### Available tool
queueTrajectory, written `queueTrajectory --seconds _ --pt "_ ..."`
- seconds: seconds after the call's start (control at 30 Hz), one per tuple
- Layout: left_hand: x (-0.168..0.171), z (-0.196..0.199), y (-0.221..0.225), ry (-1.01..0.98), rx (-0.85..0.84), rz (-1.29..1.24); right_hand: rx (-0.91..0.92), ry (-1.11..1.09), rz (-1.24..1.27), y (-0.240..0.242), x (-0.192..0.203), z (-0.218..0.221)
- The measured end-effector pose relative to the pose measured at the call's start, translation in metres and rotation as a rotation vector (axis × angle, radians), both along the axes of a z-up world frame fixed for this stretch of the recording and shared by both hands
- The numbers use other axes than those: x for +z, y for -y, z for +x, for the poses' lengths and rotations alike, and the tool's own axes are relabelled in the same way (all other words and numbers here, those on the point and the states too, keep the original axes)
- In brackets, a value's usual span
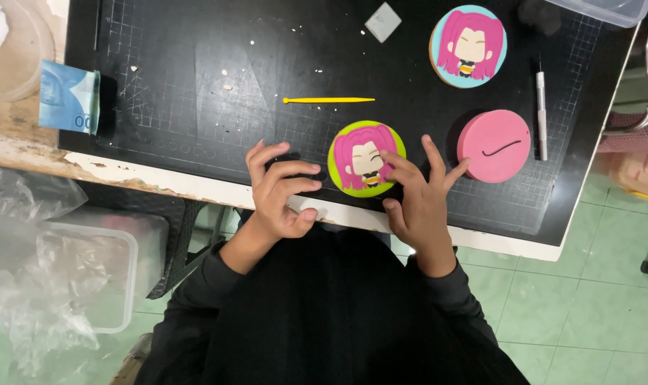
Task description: Decorating and arranging fondant character faces on a workspace using a drawing tool.
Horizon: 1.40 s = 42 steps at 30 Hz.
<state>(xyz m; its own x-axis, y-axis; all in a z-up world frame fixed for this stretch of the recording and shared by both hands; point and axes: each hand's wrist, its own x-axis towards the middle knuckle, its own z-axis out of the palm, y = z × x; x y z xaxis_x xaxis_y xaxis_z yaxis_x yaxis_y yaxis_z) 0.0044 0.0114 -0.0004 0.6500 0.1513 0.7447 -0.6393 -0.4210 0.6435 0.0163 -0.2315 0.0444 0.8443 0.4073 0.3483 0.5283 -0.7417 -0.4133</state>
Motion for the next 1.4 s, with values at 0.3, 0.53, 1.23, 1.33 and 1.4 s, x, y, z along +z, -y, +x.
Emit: queueTrajectory --seconds 0.3,0.53,1.23,1.33,1.4 --pt "0.0 0.0 -0.001 -0.009 -0.007 0.004 -0.005 -0.031 0.0 0.0 0.001 0.0" --pt "-0.001 0.0 -0.001 -0.003 -0.009 0.007 -0.016 -0.049 0.017 0.002 -0.001 0.0" --pt "-0.002 0.0 -0.001 0.004 -0.005 0.008 0.049 -0.08 -0.043 -0.001 0.004 -0.002" --pt "-0.001 0.0 -0.001 -0.002 -0.009 0.008 0.042 -0.084 -0.05 -0.001 0.004 -0.002" --pt "0.0 0.0 -0.001 0.005 -0.005 0.006 0.042 -0.08 -0.074 -0.002 0.005 -0.003"
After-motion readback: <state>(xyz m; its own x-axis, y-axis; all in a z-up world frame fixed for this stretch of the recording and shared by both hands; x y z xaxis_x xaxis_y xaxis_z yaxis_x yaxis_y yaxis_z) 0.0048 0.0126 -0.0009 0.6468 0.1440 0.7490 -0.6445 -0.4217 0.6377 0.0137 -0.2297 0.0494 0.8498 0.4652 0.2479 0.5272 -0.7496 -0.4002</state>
